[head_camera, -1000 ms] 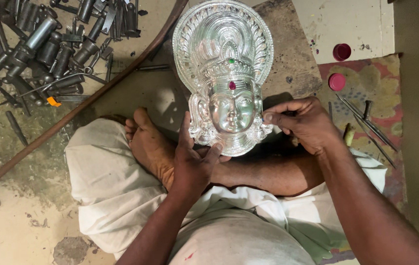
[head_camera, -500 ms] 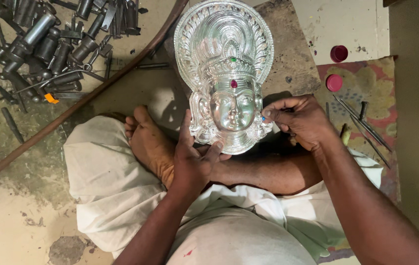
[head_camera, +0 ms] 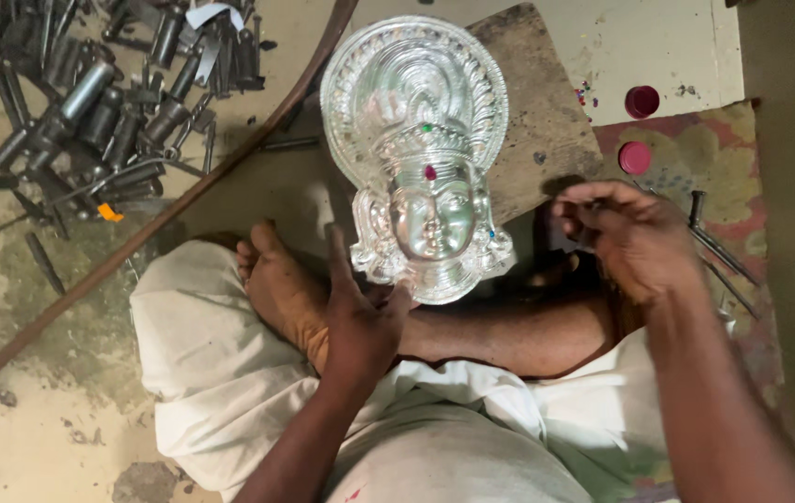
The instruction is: The person sits on the floor and uses a small metal tool to press colorful beads into a silver metal figure of a deity. They rotate the figure to access different areas and continue placing beads into the surface.
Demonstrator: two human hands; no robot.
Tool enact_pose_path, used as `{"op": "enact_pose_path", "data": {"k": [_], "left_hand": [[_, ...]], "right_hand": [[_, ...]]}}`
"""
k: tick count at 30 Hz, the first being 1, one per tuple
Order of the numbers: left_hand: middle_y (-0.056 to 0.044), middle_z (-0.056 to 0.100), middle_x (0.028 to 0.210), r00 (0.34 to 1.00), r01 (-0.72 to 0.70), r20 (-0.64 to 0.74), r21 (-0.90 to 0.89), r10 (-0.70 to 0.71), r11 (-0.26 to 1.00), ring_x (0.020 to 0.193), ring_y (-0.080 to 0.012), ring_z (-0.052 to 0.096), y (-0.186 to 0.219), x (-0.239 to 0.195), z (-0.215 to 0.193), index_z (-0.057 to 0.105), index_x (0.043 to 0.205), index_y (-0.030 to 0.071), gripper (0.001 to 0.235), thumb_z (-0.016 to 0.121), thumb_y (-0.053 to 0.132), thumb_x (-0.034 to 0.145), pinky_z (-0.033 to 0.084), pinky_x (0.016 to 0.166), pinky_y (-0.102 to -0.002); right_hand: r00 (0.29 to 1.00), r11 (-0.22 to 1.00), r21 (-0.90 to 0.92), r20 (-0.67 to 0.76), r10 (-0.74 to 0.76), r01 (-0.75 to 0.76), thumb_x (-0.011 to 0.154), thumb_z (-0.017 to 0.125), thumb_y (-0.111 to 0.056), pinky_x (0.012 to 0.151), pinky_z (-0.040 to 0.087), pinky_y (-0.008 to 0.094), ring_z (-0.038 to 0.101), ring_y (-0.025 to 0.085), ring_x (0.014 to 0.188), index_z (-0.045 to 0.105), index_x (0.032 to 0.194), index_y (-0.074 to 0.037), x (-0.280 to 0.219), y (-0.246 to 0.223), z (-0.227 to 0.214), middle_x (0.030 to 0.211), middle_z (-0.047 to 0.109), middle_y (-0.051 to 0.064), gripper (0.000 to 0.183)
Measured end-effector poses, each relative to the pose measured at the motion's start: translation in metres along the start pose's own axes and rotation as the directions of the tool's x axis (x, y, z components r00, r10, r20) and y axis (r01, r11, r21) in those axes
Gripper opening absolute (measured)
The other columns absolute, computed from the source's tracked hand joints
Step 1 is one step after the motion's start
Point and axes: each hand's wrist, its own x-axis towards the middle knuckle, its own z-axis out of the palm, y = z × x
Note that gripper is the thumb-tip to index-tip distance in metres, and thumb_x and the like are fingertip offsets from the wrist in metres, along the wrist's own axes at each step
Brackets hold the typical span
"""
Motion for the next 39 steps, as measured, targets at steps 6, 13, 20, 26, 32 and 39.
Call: {"op": "enact_pose_path", "data": {"k": [6,13,20,26,32,39], "left_hand": [[-0.038,0.032,0.157,0.746,-0.43,-0.045,0.73,0.665,0.531,0.143,-0.0546,0.038,0.036,-0.026,0.005,0.025,0.16,0.004,0.101,0.084,0.019,0.08,0.047,0.105,-0.051],[-0.031,0.026,0.159,0.607,-0.576,0.058,0.719,0.793,0.389,0.147,-0.0526,0.029,0.063,0.006,0.06,0.024,0.159,0.004,0.118,0.095,0.041,0.072,0.028,0.12,-0.065],[-0.031,0.028,0.16,0.689,-0.498,-0.017,0.716,0.725,0.49,0.146,-0.0516,0.033,0.052,0.02,0.076,0.021,0.16,0.003,0.122,0.091,0.04,0.067,0.032,0.118,-0.061],[-0.034,0.024,0.162,0.631,-0.565,0.009,0.69,0.775,0.453,0.145,-0.0471,0.036,0.043,0.022,0.075,0.016,0.162,0.003,0.118,0.091,0.041,0.078,0.029,0.122,-0.063],[-0.035,0.019,0.162,0.643,-0.562,0.029,0.698,0.766,0.445,0.149,-0.0544,0.028,0.045,0.023,0.071,0.019,0.159,0.003,0.118,0.091,0.037,0.072,0.025,0.12,-0.066],[-0.039,0.017,0.159,0.68,-0.556,0.055,0.689,0.732,0.465,0.145,-0.0559,0.029,0.045,0.022,0.069,0.019,0.158,0.002,0.122,0.095,0.032,0.068,0.022,0.119,-0.067]], "right_hand": [[0.99,0.997,-0.06,-0.134,-0.046,0.038,0.092,0.059,0.015,0.096,0.057,0.037,0.071,0.028,0.111,0.065,0.12,0.005,-0.005,0.001,-0.057,0.116,0.071,0.017,0.03],[0.993,0.993,0.093,-0.094,-0.07,0.079,0.094,0.066,0.008,0.08,0.061,0.032,0.073,0.021,0.09,0.068,0.118,0.003,-0.013,0.01,0.011,0.102,0.077,0.014,0.024],[0.973,0.986,-0.029,-0.16,-0.167,0.165,0.09,0.076,0.003,0.072,0.058,0.023,0.072,0.011,0.076,0.073,0.123,0.004,-0.003,0.02,0.056,0.091,0.074,0.008,0.033],[0.971,0.975,-0.076,-0.11,-0.214,0.207,0.092,0.073,0.004,0.076,0.059,0.022,0.07,0.009,0.077,0.072,0.125,0.005,-0.004,0.019,0.06,0.09,0.075,0.007,0.033],[0.951,0.96,-0.14,-0.162,-0.262,0.241,0.093,0.072,0.003,0.076,0.058,0.022,0.07,0.009,0.078,0.071,0.125,0.003,-0.007,0.019,0.067,0.096,0.077,0.008,0.032],[0.927,0.924,-0.247,-0.166,-0.337,0.292,0.094,0.075,0.0,0.075,0.059,0.022,0.071,0.008,0.081,0.072,0.125,0.002,-0.01,0.016,0.068,0.098,0.078,0.009,0.031]]}}
